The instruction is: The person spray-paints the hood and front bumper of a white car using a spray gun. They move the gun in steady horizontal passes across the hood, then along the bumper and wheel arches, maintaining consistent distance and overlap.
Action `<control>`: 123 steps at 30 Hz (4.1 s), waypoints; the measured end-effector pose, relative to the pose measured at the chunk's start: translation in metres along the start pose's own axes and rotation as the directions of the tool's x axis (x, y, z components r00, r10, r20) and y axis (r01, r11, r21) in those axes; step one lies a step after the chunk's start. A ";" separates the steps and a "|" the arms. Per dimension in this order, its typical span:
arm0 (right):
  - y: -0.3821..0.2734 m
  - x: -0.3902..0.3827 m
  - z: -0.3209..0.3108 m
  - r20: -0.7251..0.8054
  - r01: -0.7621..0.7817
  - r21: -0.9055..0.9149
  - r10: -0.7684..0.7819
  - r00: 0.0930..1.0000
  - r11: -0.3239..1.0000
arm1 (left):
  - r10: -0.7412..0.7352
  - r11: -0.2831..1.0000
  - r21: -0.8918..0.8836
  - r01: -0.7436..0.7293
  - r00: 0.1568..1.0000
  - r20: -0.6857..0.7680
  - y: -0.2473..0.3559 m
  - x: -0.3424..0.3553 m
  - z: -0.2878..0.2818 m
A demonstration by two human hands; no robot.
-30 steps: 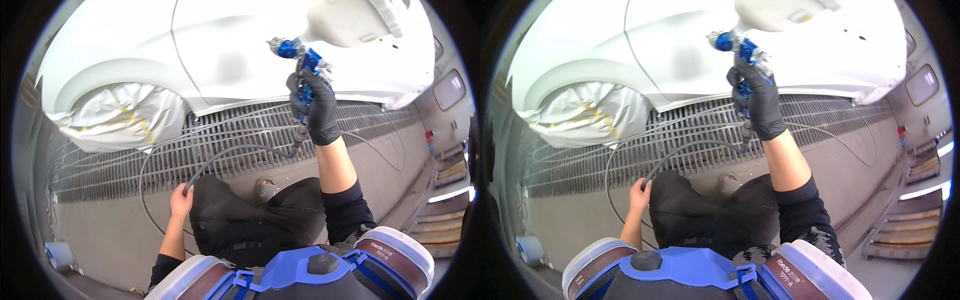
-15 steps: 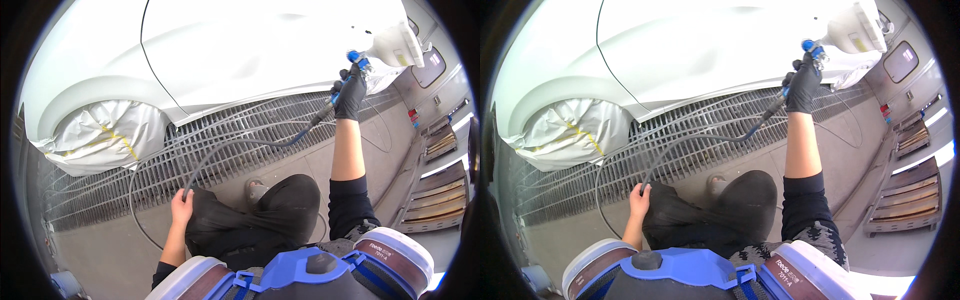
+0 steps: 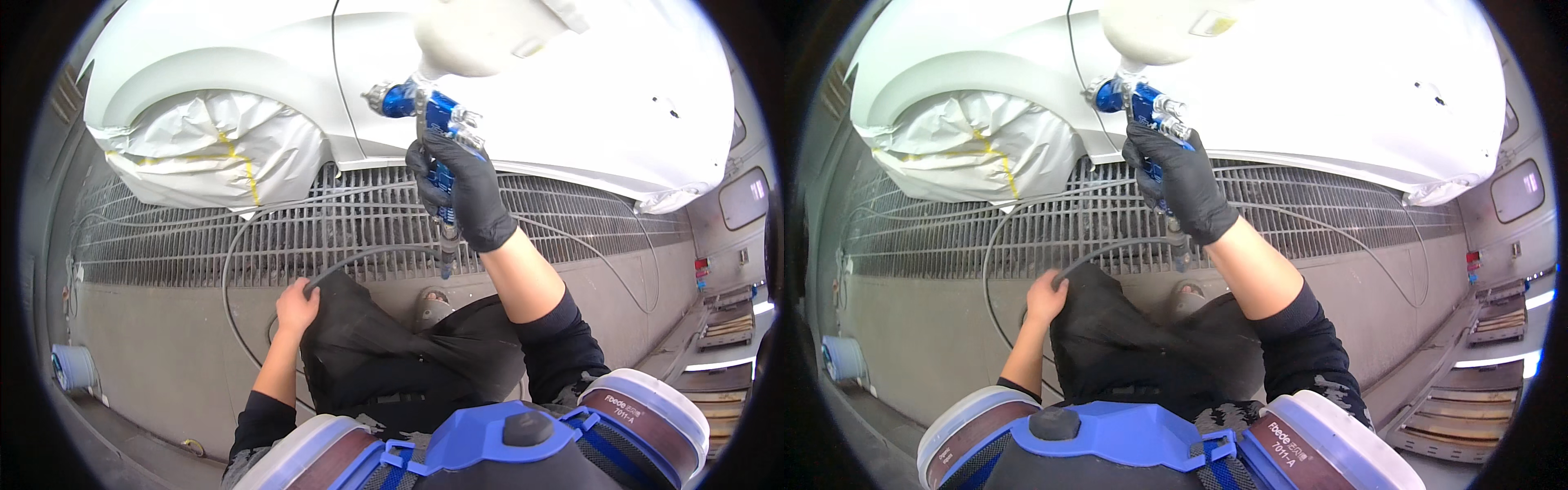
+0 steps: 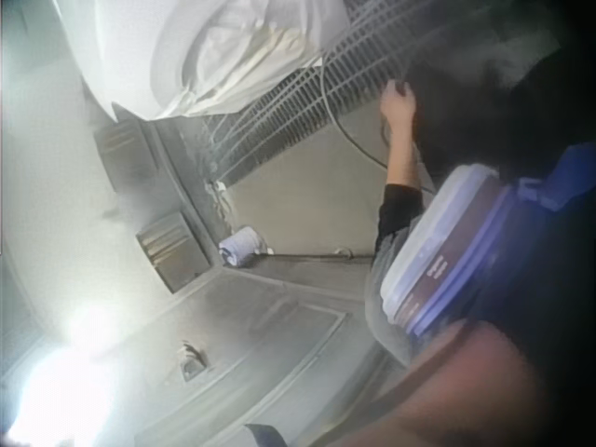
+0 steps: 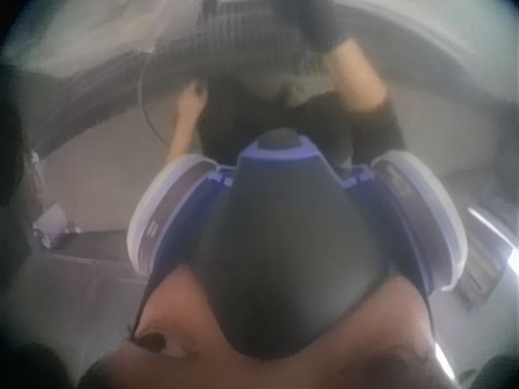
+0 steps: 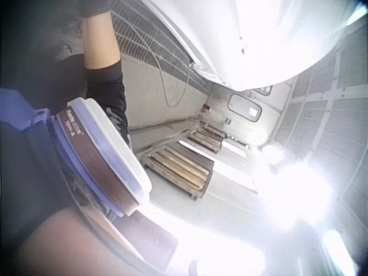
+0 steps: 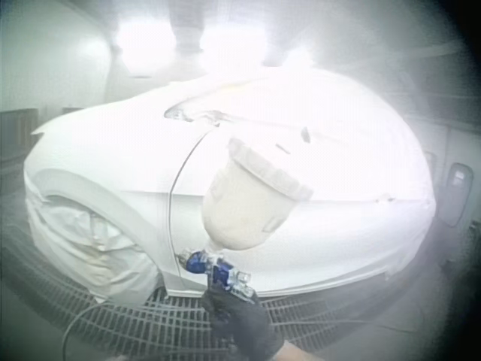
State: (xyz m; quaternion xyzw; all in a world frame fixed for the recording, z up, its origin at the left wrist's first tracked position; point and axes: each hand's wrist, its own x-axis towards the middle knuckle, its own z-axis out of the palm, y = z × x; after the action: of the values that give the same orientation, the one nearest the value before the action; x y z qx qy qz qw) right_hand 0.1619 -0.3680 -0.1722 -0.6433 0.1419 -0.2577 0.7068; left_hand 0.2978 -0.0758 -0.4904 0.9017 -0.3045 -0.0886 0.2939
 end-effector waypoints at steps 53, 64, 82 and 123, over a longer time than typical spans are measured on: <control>0.038 -0.075 -0.194 -0.869 0.160 -0.176 -0.230 0.439 0.971 | 0.216 0.880 0.202 -0.431 0.741 0.636 0.044 0.081 0.125; 0.068 -0.051 -0.087 -0.298 0.025 0.089 0.002 0.955 0.996 | -0.115 0.786 0.478 -0.392 0.667 0.736 0.025 0.089 0.128; 0.071 -0.058 -0.172 -0.385 0.044 0.046 -0.023 0.923 0.998 | -0.009 0.856 0.368 -0.363 0.701 0.713 0.025 0.090 0.134; 0.109 -0.064 -0.211 -0.869 0.027 -0.058 -0.064 0.490 0.998 | -0.034 0.857 0.359 -0.369 0.656 0.754 0.038 0.087 0.144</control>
State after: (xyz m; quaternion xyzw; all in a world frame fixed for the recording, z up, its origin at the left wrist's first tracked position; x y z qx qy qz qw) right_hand 0.0165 -0.5056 -0.3150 -0.4418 0.4667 -0.5627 0.5200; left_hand 0.2999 -0.2208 -0.5834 0.7974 -0.4936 -0.3373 -0.0823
